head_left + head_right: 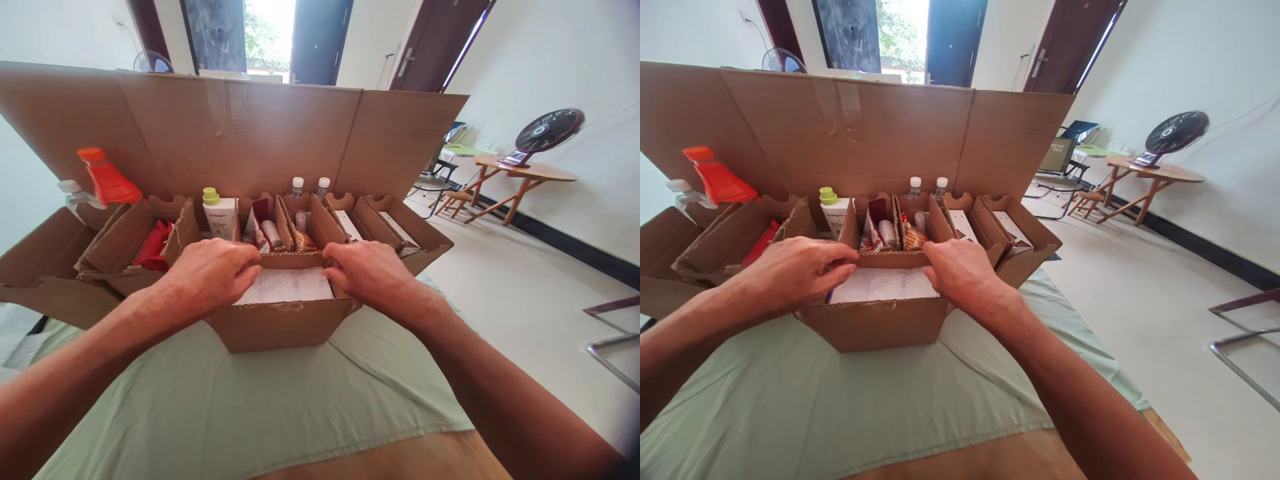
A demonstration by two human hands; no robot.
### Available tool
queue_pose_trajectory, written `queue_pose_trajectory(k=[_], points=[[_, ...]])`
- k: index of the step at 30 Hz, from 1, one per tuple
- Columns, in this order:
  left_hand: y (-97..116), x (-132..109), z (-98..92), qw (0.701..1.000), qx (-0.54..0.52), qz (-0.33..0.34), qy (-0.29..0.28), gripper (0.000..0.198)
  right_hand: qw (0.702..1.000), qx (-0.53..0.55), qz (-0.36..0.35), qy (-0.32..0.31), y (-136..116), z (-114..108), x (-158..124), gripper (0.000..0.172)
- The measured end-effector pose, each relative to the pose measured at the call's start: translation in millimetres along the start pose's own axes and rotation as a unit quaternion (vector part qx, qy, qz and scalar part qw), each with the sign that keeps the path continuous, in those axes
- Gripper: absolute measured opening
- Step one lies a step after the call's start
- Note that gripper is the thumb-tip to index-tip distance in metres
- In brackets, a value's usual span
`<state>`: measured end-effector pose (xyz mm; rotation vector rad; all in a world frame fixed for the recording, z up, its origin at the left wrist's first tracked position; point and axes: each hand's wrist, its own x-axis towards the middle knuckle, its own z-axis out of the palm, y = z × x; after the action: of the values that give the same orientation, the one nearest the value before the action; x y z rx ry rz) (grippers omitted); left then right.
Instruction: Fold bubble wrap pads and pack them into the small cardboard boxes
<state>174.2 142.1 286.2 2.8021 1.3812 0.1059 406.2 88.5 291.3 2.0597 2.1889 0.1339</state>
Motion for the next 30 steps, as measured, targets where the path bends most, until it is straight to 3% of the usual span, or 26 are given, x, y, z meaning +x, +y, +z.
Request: queue_pose_trajectory(k=[2,4,6,8,10,13,15,16,17,18,21,24,27,30], points=[[0,4,6.1,0.994,-0.084,0.069,-0.029,0.035,0.997,0.061,-0.049,0.019,1,1,3,0.022],[-3,14,14.9,0.977,-0.151,0.118,-0.095,0.033,0.981,0.146,-0.122,-0.027,1,9,14,0.022],[-8,25,21.2,0.962,-0.187,0.133,-0.145,0.034,0.963,0.202,-0.163,-0.072,1,19,27,0.023],[-14,29,21.5,0.955,-0.211,0.138,-0.153,0.031,0.957,0.218,-0.172,-0.086,1,23,33,0.024],[-18,20,16.0,0.955,-0.235,0.128,-0.125,0.028,0.956,0.234,-0.168,-0.047,4,22,24,0.026],[-26,-19,9.0,0.955,-0.294,0.045,0.0,0.03,0.935,0.315,-0.102,0.125,18,22,-15,0.025],[-32,-51,17.3,0.926,-0.346,-0.054,0.143,0.033,0.896,0.38,-0.017,0.23,30,35,-44,0.024],[-35,-66,27.6,0.897,-0.371,-0.108,0.216,0.035,0.879,0.406,0.024,0.25,36,46,-56,0.025],[-36,-78,41.9,0.87,-0.394,-0.154,0.253,0.04,0.866,0.428,0.053,0.254,38,60,-64,0.029],[-35,-86,59.3,0.849,-0.418,-0.186,0.265,0.048,0.858,0.449,0.066,0.241,39,76,-70,0.035],[-20,-91,116.5,0.828,-0.495,-0.192,0.182,0.077,0.842,0.512,0.043,0.165,22,120,-69,0.059],[7,-81,151.8,0.795,-0.557,-0.169,0.172,0.083,0.814,0.556,0.029,0.169,-8,142,-61,0.061],[25,-81,149.6,0.774,-0.577,-0.186,0.182,0.081,0.798,0.561,0.064,0.211,-28,137,-64,0.059],[29,-97,122.1,0.79,-0.56,-0.164,0.189,0.085,0.788,0.561,0.059,0.247,-34,116,-77,0.061]])
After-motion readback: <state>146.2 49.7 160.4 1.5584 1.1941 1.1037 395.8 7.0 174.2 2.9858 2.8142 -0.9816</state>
